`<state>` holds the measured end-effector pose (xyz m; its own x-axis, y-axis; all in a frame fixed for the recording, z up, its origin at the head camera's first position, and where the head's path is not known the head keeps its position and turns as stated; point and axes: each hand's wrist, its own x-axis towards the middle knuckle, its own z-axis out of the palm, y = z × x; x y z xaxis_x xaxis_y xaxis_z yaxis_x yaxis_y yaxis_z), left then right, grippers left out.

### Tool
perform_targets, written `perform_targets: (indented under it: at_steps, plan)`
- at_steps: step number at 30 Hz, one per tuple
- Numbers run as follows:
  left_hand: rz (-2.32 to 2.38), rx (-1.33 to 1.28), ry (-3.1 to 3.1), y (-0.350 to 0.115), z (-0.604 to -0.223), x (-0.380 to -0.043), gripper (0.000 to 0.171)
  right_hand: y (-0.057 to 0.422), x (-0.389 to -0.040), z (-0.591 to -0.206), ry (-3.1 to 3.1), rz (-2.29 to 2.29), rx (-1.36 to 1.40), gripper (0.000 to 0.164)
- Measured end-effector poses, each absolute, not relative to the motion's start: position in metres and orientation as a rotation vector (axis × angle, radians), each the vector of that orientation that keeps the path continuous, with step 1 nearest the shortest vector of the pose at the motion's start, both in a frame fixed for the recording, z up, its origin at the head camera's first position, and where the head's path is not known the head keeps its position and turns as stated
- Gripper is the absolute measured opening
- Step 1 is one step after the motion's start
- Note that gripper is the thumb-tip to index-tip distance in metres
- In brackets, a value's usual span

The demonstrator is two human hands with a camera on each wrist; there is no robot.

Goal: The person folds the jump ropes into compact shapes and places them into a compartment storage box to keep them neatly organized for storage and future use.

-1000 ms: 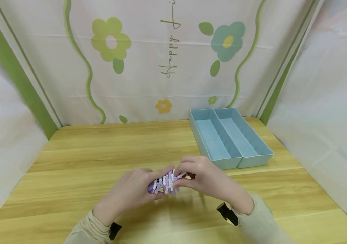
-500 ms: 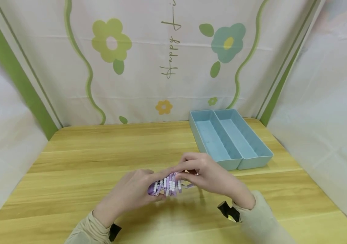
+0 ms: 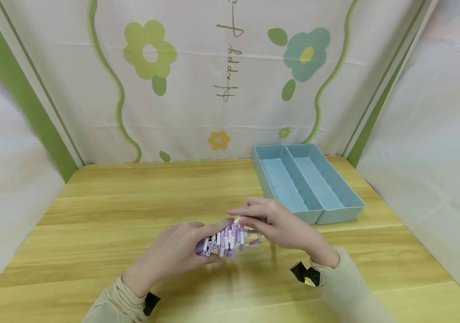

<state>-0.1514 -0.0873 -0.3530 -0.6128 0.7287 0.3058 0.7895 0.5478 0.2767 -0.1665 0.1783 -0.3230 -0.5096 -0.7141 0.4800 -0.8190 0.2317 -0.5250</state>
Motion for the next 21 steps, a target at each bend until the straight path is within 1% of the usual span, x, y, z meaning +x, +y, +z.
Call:
perform_targets:
  at_steps: [9, 13, 17, 21]
  plan:
    - [-0.618, -1.399, -2.599, -0.0848, -0.3497, -0.1503, 0.073, 0.1778, -0.1709, -0.3281, -2.227, 1.344, 1.489, 0.023]
    - [-0.644, -1.436, -2.563, -0.0837, -0.35, -0.1496, 0.073, 0.1771, -0.1716, -0.3287, -2.221, 1.399, 1.495, 0.025]
    - [-0.654, -1.446, -2.533, -0.084, -0.3507, -0.1485, 0.077, 0.178, -0.1727, -0.3301, -2.264, 1.447, 1.44, 0.025]
    - [-0.698, -1.43, -2.54, -0.0839, -0.351, -0.1468, 0.084, 0.1799, -0.173, -0.3323, -2.326, 1.468, 1.374, 0.022]
